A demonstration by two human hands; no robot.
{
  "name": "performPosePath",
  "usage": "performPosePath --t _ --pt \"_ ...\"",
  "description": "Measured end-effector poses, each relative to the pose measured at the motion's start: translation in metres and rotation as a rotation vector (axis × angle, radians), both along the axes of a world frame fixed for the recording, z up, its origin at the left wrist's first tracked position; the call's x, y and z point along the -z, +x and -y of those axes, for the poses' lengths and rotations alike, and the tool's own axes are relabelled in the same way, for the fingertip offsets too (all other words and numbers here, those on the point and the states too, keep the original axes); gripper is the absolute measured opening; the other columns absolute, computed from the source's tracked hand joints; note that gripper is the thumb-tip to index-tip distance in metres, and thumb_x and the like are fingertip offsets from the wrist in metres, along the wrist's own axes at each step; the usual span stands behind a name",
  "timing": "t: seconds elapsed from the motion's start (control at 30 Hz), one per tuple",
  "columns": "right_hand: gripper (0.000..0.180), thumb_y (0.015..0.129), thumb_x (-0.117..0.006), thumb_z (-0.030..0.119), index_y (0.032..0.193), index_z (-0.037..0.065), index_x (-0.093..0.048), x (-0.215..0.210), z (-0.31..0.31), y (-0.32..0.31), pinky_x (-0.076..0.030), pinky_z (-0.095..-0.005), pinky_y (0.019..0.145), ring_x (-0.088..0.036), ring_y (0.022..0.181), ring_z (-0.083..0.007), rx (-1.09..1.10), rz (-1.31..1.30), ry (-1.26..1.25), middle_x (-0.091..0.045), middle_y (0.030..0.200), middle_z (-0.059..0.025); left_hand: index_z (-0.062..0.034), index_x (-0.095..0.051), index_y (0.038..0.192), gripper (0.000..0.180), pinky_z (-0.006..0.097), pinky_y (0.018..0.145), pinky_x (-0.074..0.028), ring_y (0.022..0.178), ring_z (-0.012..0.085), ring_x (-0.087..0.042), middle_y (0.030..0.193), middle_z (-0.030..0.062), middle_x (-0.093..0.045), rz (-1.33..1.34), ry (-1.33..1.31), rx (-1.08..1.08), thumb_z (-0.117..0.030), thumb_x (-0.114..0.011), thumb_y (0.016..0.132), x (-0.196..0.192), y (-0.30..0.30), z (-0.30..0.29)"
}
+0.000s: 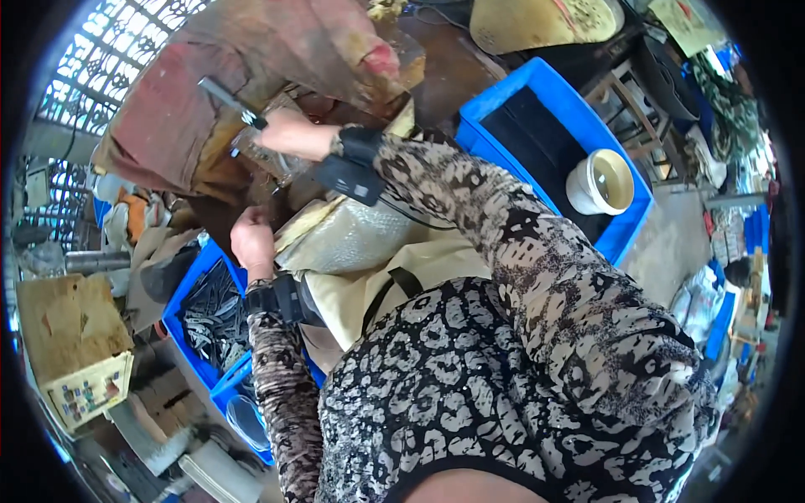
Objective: The person picks up metal pieces from a blue bin, holds them against a rotating grinding wheel under a stream of water, and places the finished pieces into a separate blue bin. This process is repeated for each piece, with the person occasionally dipping their hand into a bucket of water.
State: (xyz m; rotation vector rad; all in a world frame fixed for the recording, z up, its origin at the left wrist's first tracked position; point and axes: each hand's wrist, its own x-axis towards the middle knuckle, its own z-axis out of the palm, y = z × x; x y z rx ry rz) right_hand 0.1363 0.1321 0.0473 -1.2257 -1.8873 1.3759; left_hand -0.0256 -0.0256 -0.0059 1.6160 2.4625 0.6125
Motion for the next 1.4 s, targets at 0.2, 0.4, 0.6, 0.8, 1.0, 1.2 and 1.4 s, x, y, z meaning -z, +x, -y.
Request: performPosePath --t 0.2,0.4,0.6,0.8,1.0,1.2,1.4 --pt "0.022 0.079 -0.055 0.014 0.085 -0.005 -0.063 0.064 0.01 0.06 -0.05 -0.0474 0.074 -0.066 0.082 -0.0385 0.135 0.132 0.088 -0.066 0.081 -0.0221 -0.0137 -0.072 0.095 0.018 0.041 0.071 -0.052 0.081 0.032 -0.067 0.085 0.0147 -0.069 -0.045 -0.022 0.025 -0.019 -0.057 0.085 0.008 0.001 -0.006" --pt "0.023 0.079 -0.051 0.009 0.089 -0.004 -0.066 0.061 0.024 0.066 -0.05 -0.0482 0.079 -0.064 0.089 -0.042 0.03 0.214 0.225 -0.066 0.093 -0.0258 -0.0139 -0.072 0.096 0.019 0.041 0.071 -0.052 0.08 0.0323 -0.067 0.085 0.0152 -0.069 0.032 -0.026 0.036 -0.018 -0.057 0.086 0.034 -0.024 -0.002" --pt "0.028 0.081 -0.049 0.01 0.094 -0.007 -0.067 0.052 0.036 0.06 -0.052 -0.0473 0.077 -0.066 0.09 -0.0407 -0.344 0.403 0.309 -0.064 0.1 -0.0297 -0.0102 -0.071 0.102 0.022 0.037 0.08 -0.052 0.09 0.0298 -0.067 0.096 0.0167 -0.069 0.092 0.07 0.137 -0.018 -0.058 0.087 0.012 -0.022 0.015" --pt "0.015 0.095 -0.051 0.015 0.107 0.006 -0.053 0.003 0.057 0.087 -0.041 -0.0216 0.048 -0.045 0.054 -0.0052 -0.427 -0.54 -0.335 -0.048 0.071 0.002 -0.0012 -0.061 0.123 0.036 0.027 0.088 -0.047 0.099 0.0144 -0.061 0.11 0.0051 -0.066 1.241 0.245 0.179 -0.024 -0.059 0.095 -0.058 0.064 -0.01" --pt "0.028 0.095 -0.053 0.019 0.119 0.004 -0.052 -0.018 0.056 0.154 -0.041 -0.0221 0.051 -0.046 0.058 -0.0053 -0.409 -0.37 -0.058 -0.051 0.079 0.0016 -0.0005 -0.058 0.125 0.034 0.028 0.087 -0.048 0.101 0.014 -0.06 0.116 0.006 -0.063 1.533 0.194 0.421 -0.019 -0.055 0.097 -0.08 0.144 -0.041" --pt "0.036 0.092 -0.057 0.027 0.124 0.011 -0.051 0.006 0.066 0.233 -0.047 -0.0238 0.054 -0.052 0.065 -0.0057 -0.208 -0.518 -0.099 -0.057 0.086 0.0034 -0.0031 -0.054 0.123 0.029 0.03 0.088 -0.047 0.102 0.0152 -0.057 0.113 0.0058 -0.059 1.657 0.036 0.467 -0.015 -0.053 0.097 -0.066 0.225 -0.063" --pt "0.019 0.089 -0.056 0.021 0.091 0.003 -0.061 -0.027 0.07 0.312 -0.048 -0.0313 0.056 -0.057 0.06 -0.0148 0.228 -0.303 -0.019 -0.059 0.068 -0.006 -0.002 -0.053 0.122 0.03 0.031 0.092 -0.047 0.105 0.0173 -0.058 0.112 0.0079 -0.06 1.824 -0.062 0.589 -0.014 -0.058 0.095 -0.093 0.295 -0.102"
